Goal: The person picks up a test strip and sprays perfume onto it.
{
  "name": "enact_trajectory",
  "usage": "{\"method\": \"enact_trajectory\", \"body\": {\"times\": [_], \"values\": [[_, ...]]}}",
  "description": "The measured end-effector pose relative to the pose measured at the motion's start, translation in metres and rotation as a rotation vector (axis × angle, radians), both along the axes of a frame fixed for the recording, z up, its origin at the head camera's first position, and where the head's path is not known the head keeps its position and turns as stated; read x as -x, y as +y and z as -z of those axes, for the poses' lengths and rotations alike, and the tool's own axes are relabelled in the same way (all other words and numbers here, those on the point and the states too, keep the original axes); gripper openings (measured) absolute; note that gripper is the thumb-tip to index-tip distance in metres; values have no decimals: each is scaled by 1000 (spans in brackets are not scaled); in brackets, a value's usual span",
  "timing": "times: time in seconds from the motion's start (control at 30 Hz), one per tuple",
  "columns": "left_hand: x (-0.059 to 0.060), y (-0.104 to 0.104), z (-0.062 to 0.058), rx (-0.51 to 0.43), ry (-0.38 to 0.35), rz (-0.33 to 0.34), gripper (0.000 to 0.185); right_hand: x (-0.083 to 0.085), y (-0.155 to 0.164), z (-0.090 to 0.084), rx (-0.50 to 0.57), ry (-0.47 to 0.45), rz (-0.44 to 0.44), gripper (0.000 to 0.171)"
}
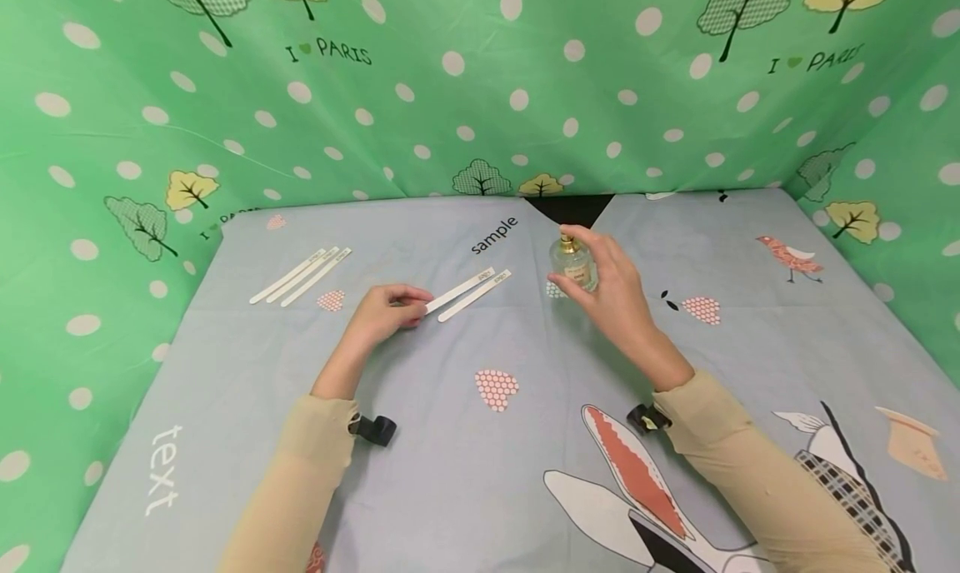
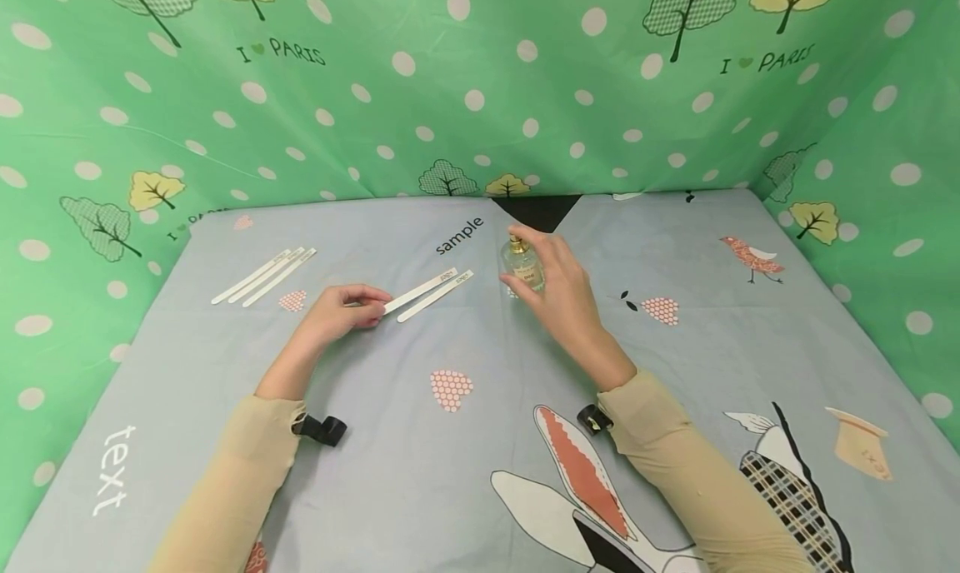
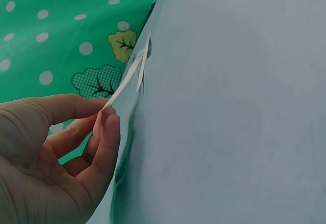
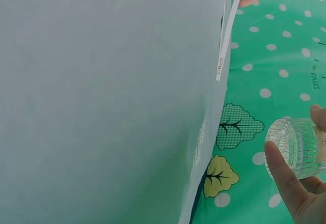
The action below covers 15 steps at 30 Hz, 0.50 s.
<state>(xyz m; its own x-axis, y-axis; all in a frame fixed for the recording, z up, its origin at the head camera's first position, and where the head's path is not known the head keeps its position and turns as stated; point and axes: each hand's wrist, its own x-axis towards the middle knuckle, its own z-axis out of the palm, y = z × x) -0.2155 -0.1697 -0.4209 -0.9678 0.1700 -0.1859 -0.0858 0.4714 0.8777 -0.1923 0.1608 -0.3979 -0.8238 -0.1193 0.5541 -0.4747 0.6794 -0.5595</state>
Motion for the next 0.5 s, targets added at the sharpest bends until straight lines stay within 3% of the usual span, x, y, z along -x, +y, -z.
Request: {"method": "enact_trajectory", "body": {"times": [0.5], "values": [[-1,-13,0,5,-7,-22,31,-1,-1,0,6,-10,3,67]]}}
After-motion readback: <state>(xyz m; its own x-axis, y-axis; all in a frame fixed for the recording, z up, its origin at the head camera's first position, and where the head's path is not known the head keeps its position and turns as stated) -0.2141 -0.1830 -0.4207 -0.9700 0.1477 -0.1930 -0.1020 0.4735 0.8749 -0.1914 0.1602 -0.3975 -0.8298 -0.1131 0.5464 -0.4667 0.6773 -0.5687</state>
